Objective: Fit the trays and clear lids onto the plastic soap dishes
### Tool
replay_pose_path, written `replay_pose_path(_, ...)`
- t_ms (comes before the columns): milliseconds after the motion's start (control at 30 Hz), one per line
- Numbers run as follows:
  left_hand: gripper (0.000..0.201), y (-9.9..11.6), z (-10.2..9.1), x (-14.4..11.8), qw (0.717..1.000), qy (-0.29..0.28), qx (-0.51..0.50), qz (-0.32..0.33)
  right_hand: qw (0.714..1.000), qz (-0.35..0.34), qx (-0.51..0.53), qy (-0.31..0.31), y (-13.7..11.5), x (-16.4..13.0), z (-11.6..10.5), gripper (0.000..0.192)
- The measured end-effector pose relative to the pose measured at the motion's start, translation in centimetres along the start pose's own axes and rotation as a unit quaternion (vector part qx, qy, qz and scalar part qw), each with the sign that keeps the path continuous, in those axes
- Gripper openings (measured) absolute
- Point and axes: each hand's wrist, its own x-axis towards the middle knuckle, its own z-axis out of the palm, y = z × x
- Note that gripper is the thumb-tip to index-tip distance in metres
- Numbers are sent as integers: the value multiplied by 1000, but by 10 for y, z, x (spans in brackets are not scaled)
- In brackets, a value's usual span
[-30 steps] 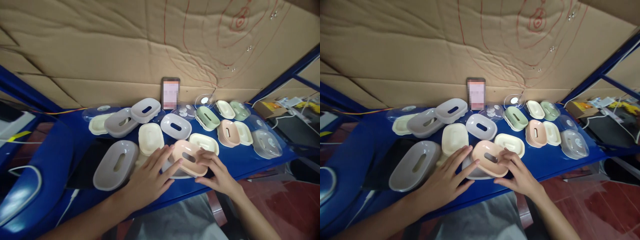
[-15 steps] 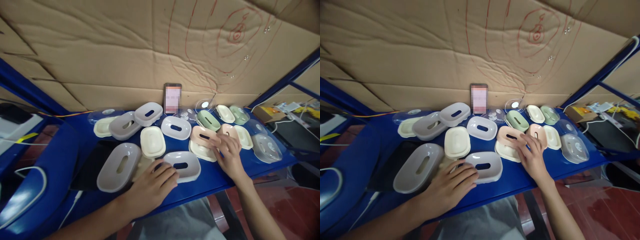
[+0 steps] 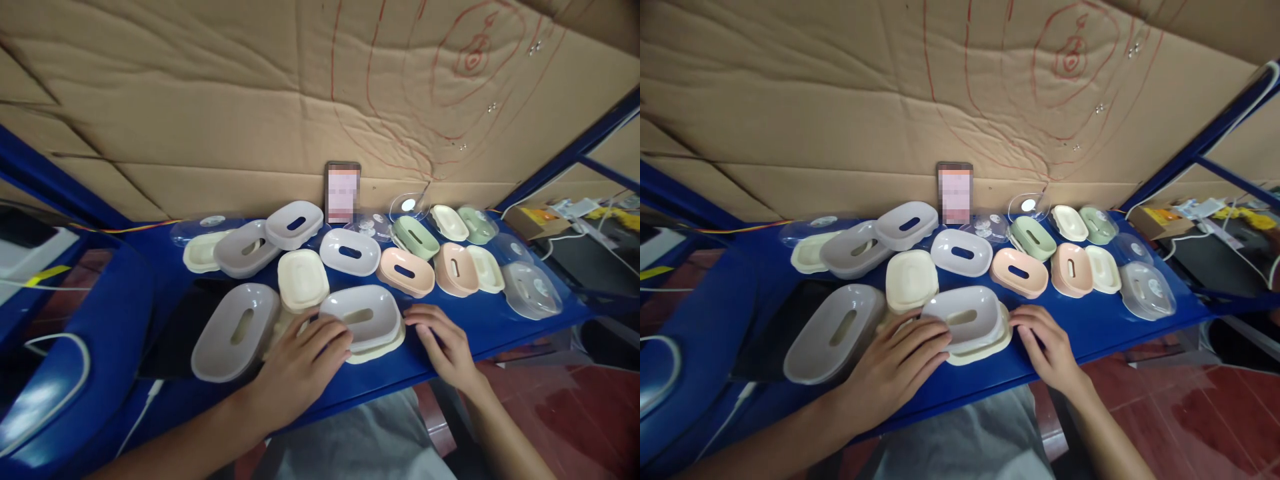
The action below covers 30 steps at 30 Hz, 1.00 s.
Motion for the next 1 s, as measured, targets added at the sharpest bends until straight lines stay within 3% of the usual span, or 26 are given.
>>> replay_pose_path(67, 14, 1, 3, 0, 1000, -25, -1, 1, 999, 12, -29, 24, 3, -3, -2, 28)
replay_pose_path(200, 19, 1, 9, 2, 999, -45, 0, 13, 993, -18, -74, -87, 6, 0, -1, 55)
replay_pose_path(400, 33, 0, 11, 2, 996, -86, 8, 37, 991, 16, -59, -121, 7, 2, 1, 55)
replay_pose_path(633, 25, 4, 6, -1, 992, -113, 35, 52, 981, -80, -111, -137, -3, 4, 5, 48)
replay_pose_path(767, 21, 2, 6, -2, 991, -114, 43, 53, 976, -100, -115, -154, -5, 10, 2, 51)
replay_pose_path(867, 17, 1, 7, -2, 994, -98, 32, 43, 977, -94, -114, -154, 6, 32, -11, 48)
replay_pose_path(1000, 16, 0, 6, -1, 994, -95, 25, 39, 976, -48, -200, -70, 32, 96, -16, 38)
